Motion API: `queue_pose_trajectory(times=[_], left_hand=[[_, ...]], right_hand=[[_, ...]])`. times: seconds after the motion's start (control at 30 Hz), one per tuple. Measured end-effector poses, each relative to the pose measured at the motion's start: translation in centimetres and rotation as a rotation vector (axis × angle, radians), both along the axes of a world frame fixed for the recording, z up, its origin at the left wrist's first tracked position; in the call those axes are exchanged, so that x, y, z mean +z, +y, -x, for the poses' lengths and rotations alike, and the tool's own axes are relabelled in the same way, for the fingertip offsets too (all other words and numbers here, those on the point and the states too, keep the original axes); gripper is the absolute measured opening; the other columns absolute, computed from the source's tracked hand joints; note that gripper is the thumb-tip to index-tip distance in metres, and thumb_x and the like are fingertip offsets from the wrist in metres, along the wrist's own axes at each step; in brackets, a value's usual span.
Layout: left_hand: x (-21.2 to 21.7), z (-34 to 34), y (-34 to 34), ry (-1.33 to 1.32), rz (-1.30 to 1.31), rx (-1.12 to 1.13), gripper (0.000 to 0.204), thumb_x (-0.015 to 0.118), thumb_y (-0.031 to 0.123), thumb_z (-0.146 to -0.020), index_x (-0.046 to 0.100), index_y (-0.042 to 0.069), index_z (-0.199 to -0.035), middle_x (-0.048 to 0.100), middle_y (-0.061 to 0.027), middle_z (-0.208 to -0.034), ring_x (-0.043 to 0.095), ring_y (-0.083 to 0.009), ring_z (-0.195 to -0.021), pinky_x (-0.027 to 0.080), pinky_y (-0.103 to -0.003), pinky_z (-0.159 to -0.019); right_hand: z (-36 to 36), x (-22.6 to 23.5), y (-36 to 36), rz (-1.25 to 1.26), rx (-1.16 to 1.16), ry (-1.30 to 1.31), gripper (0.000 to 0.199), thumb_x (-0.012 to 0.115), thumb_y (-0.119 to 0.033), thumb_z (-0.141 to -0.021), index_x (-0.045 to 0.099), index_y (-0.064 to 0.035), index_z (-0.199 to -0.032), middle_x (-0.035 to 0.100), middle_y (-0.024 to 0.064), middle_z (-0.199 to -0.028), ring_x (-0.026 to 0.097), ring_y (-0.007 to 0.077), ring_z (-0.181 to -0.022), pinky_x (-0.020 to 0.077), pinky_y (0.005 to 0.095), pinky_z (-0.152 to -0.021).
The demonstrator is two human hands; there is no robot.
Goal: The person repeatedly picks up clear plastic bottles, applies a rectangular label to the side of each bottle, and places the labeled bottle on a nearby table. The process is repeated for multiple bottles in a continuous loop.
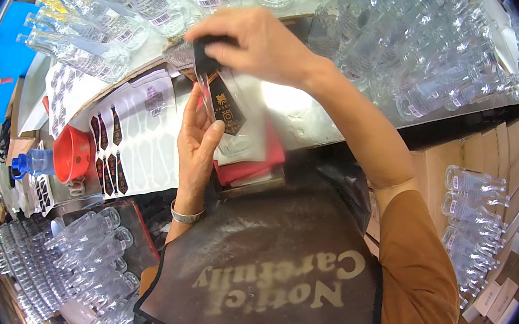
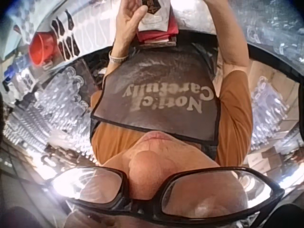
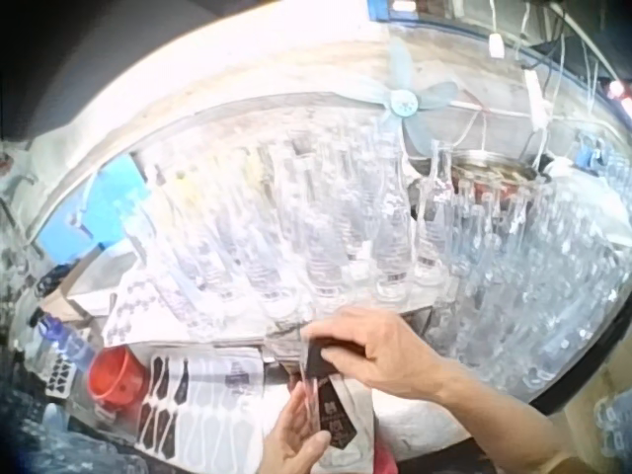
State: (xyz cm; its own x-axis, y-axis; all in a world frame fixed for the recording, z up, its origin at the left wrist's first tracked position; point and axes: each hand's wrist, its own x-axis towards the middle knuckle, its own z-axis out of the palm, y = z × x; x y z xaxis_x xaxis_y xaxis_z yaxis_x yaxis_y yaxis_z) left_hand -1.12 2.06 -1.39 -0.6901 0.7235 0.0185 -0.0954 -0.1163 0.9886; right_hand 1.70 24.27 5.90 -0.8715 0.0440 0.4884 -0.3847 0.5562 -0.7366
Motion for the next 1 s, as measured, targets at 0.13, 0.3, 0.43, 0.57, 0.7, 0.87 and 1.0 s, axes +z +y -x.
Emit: queue_pose_trajectory(times=[0.13, 0.3, 0.43, 0.57, 0.7, 0.87, 1.0], left_hand=[[0.0, -0.1, 0.2, 0.016, -0.004, 0.018, 0.074, 0.058, 0.005, -0.096, 0.019, 0.000, -0.159, 0.045, -0.0197, -0.150, 0.048, -0.0231, -0.135, 0.037, -0.037, -0.112], [1.9, 1.6, 0.6, -0.134, 0.092, 0.102, 0.065, 0.060, 0.014, -0.101, 0.028, -0.004, -0.154, 0.050, -0.0175, -0.147, 0.051, -0.0233, -0.132, 0.042, -0.036, -0.109], [2.3, 4.4, 3.8, -0.145, 0.180, 0.156, 0.054, 0.049, 0.044, -0.105, 0.052, -0.003, -0.133, 0.064, -0.0103, -0.117, 0.061, -0.0158, -0.105, 0.049, -0.028, -0.091], [-0.6, 5.5, 5.8, 0.013, 0.257, 0.165, 0.046, 0.046, 0.045, -0.106, 0.058, 0.001, -0.110, 0.065, -0.0065, -0.097, 0.063, -0.0124, -0.087, 0.052, -0.027, -0.078], [-0.2, 4.6, 6.4, -0.042, 0.141, 0.185, 0.046, 0.044, 0.046, -0.107, 0.059, 0.002, -0.107, 0.065, -0.0059, -0.089, 0.062, -0.0102, -0.074, 0.053, -0.025, -0.066], [1.4, 3.7, 6.6, -0.074, 0.113, 0.187, 0.050, 0.043, 0.046, -0.106, 0.057, -0.002, -0.101, 0.065, -0.0104, -0.086, 0.061, -0.0149, -0.078, 0.049, -0.029, -0.072], [1.2, 3.5, 6.6, -0.094, 0.085, 0.205, 0.049, 0.041, 0.045, -0.106, 0.058, -0.001, -0.101, 0.064, -0.0092, -0.083, 0.060, -0.0143, -0.075, 0.049, -0.029, -0.070]], right_hand=[[1.9, -0.8, 0.5, -0.186, -0.334, 0.186, 0.026, 0.061, -0.002, -0.090, 0.069, -0.0064, -0.115, 0.068, 0.0105, -0.103, 0.064, 0.0189, -0.087, 0.0505, 0.0288, -0.082], [-0.4, -1.7, 0.7, 0.463, -0.305, -0.203, 0.029, 0.052, -0.026, -0.104, 0.070, -0.0034, -0.102, 0.067, -0.0001, -0.085, 0.060, 0.0057, -0.079, 0.0484, 0.0232, -0.075], [-1.4, -4.2, 0.2, 0.289, -0.250, -0.493, 0.047, 0.052, -0.041, -0.104, 0.071, 0.0002, -0.092, 0.065, 0.0012, -0.073, 0.060, 0.0073, -0.074, 0.0472, 0.0234, -0.073], [-0.2, -4.1, -0.8, 0.351, -0.207, -0.535, 0.058, 0.050, -0.046, -0.104, 0.069, 0.0031, -0.081, 0.066, 0.0041, -0.070, 0.061, 0.0103, -0.074, 0.0470, 0.0261, -0.073], [0.5, -4.1, -0.7, 0.330, -0.194, -0.545, 0.055, 0.056, -0.049, -0.098, 0.073, 0.0017, -0.084, 0.071, 0.0093, -0.076, 0.065, 0.0161, -0.073, 0.0503, 0.0305, -0.073], [0.6, -3.7, -0.9, 0.263, -0.220, -0.542, 0.055, 0.061, -0.050, -0.094, 0.076, 0.0022, -0.085, 0.073, 0.0133, -0.077, 0.067, 0.0209, -0.072, 0.0515, 0.0337, -0.072], [0.7, -3.6, -1.0, 0.265, -0.225, -0.519, 0.056, 0.061, -0.052, -0.093, 0.076, 0.0021, -0.085, 0.073, 0.0134, -0.077, 0.069, 0.0216, -0.073, 0.0516, 0.0337, -0.072]])
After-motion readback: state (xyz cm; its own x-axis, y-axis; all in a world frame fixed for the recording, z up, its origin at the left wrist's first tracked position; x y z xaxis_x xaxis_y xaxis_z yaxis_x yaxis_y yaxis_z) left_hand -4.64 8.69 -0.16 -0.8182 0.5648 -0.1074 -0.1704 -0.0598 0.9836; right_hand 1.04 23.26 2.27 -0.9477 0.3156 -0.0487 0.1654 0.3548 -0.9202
